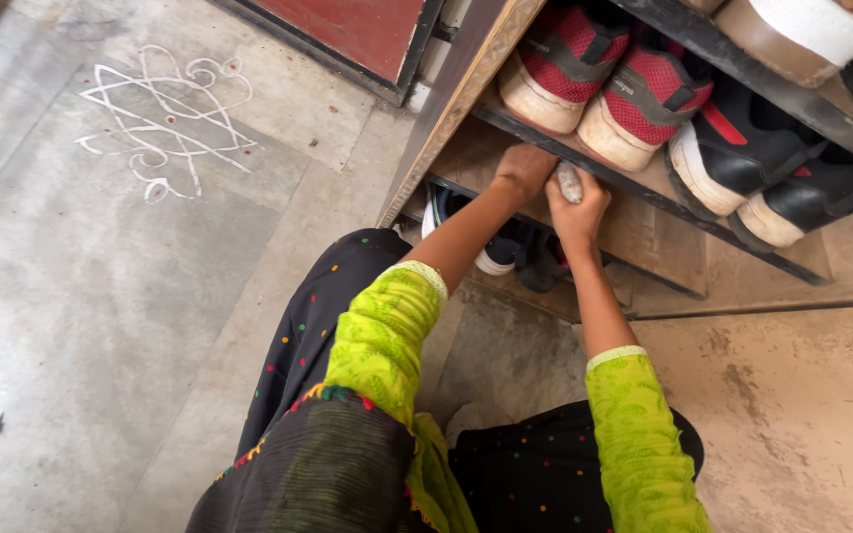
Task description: The person sits on the floor and cleans a pair of black sneakers using a cloth and a brush. They wipe the exterior and interior of the shoes, then brush the inside of the shoe rack before placing the shoes back on the shelf.
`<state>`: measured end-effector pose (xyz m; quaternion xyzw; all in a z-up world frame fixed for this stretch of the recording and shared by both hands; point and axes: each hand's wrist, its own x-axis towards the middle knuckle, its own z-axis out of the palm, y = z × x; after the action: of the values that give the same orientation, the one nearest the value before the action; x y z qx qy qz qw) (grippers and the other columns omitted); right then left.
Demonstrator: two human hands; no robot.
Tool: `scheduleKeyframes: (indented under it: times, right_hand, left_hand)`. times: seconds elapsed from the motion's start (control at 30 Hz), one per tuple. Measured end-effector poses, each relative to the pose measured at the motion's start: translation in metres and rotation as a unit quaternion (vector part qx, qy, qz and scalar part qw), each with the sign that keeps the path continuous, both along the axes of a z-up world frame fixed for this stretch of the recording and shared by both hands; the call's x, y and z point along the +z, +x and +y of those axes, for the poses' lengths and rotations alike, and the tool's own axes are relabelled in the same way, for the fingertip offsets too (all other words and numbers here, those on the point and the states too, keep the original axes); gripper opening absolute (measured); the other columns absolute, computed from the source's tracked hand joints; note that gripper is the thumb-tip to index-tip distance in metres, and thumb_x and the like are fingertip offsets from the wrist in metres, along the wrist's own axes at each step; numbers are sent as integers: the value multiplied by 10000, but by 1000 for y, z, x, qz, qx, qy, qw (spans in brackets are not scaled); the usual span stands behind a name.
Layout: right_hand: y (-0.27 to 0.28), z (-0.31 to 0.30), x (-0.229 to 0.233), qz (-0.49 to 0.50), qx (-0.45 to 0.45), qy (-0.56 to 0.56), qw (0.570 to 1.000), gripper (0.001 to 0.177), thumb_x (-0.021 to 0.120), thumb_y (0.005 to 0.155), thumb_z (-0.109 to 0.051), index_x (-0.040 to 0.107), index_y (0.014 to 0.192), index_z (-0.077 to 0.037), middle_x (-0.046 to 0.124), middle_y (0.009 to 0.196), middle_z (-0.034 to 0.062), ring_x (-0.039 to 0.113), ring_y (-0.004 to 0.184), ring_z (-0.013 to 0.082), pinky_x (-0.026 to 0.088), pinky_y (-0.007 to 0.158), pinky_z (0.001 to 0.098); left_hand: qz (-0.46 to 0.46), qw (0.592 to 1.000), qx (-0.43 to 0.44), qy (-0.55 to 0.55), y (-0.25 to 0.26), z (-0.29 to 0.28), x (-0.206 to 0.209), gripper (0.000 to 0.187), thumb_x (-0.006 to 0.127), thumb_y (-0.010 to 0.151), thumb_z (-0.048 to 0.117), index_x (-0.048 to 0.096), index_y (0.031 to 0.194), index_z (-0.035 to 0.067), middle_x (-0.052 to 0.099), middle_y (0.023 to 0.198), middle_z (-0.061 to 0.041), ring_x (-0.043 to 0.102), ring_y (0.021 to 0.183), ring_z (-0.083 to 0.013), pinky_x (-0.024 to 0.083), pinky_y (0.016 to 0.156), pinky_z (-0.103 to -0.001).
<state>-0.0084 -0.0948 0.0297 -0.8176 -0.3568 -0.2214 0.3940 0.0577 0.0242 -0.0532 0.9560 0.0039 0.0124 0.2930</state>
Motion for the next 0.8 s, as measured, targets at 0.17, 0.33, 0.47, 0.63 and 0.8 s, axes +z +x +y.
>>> scheduleKeyframes:
  times: [0.17, 0.33, 0.47, 0.63, 0.8]
  right_hand:
    - [12, -32, -11, 6, -97, 5, 995, 234, 786, 848, -77, 716, 1027, 57, 728, 802, 219, 753, 720, 300, 570, 687, 391]
    - [16, -56, -12, -6, -151, 16, 988, 225, 794, 854, -81, 718, 1010, 62, 724, 822, 231, 757, 751, 288, 566, 695, 395]
    - [10, -66, 0, 8, -195, 2, 981, 193, 792, 853, -88, 739, 977, 50, 744, 811, 212, 766, 726, 255, 568, 693, 391]
    - [-25, -84, 31, -13, -183, -24, 983, 251, 794, 874, -94, 750, 1079, 43, 754, 875, 204, 765, 788, 231, 577, 725, 357]
    - [-93, -105, 73, 50, -184, -56, 980, 251, 795, 908, -110, 759, 1122, 19, 761, 866, 158, 719, 758, 155, 550, 689, 301]
  left_hand:
    - [-108, 992, -55, -36, 40, -49, -41, 373, 496, 972, 275, 669, 1248, 93, 652, 1325, -185, 613, 1256, -311, 457, 1069, -455]
    - [-88, 989, -88, -83, 48, -76, -35, 423, 478, 967, 314, 625, 1296, 93, 610, 1360, -196, 590, 1251, -336, 454, 1025, -466]
    - [-45, 990, -120, -53, 26, -87, -7, 385, 479, 1019, 349, 635, 1304, 142, 638, 1369, -175, 609, 1289, -300, 458, 1092, -445]
    - [-119, 979, -158, -51, -17, -89, 30, 402, 529, 972, 243, 580, 1367, 187, 666, 1310, -159, 640, 1227, -315, 460, 1074, -489]
    - [-203, 952, -222, 51, -66, -91, 70, 534, 678, 803, 267, 573, 1318, 168, 640, 1297, -155, 560, 1257, -353, 401, 999, -558]
